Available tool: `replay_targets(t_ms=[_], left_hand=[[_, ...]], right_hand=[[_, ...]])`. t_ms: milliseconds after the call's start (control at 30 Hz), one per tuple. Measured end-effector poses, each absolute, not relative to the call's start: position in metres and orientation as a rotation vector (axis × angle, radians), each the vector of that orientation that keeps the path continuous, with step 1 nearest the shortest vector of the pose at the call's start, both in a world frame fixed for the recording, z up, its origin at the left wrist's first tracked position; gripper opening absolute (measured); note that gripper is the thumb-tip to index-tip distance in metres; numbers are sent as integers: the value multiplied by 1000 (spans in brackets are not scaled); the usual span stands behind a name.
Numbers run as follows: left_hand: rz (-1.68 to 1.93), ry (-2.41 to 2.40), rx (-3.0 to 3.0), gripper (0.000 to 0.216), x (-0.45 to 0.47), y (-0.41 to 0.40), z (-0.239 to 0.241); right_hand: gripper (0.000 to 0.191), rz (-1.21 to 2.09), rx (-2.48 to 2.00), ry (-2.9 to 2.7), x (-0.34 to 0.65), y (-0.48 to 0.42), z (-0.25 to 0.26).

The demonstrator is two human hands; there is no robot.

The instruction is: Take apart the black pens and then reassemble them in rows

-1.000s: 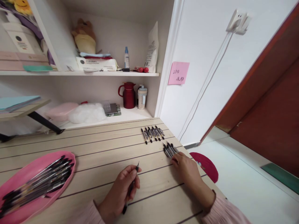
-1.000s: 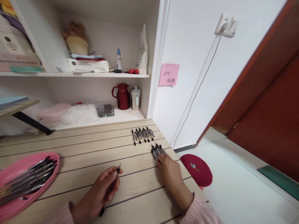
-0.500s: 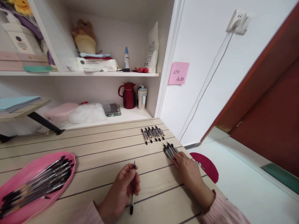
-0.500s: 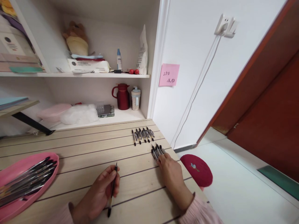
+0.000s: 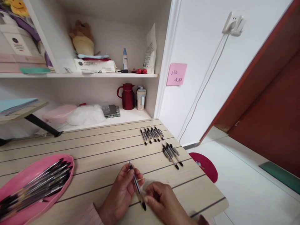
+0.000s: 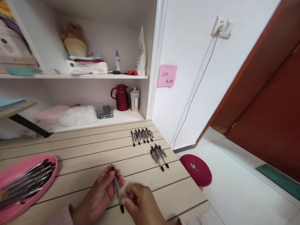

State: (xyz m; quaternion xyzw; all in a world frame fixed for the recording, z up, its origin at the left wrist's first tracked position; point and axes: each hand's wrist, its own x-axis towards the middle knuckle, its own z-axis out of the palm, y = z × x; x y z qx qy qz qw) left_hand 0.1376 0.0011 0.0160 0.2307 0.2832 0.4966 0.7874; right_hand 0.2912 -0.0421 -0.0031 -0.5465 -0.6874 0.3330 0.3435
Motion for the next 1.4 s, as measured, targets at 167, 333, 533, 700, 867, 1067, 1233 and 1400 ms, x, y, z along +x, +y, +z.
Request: replay_targets(t_ms=[167, 333, 533, 700, 867, 1067, 1233, 1400], left_hand=[[1120, 619, 462, 14, 139, 1, 14], [1120, 619, 479, 14, 139, 0, 15], [1074, 660, 580, 25, 140, 0, 14], [1008, 752, 677, 34, 137, 1, 11], [956, 795, 755, 28, 136, 0, 10], [932, 796, 757, 26, 136, 2, 9], [916, 774, 771, 23, 135, 2, 8], [918, 780, 772, 23, 135, 2, 10]], right_hand=[[6, 955, -1361, -1683, 283, -41, -6], [6, 946, -1383, -1663, 280, -43, -7], [9, 760, -1471, -1723, 291, -40, -7], [20, 442, -1708, -1765, 331, -29, -3], [28, 195, -1977, -1780, 360, -19, -9], [27, 101, -2186, -1773, 362, -14, -10], [21, 70, -2237, -1753, 362, -11, -9], [18, 36, -2266, -1745, 362, -10, -11]])
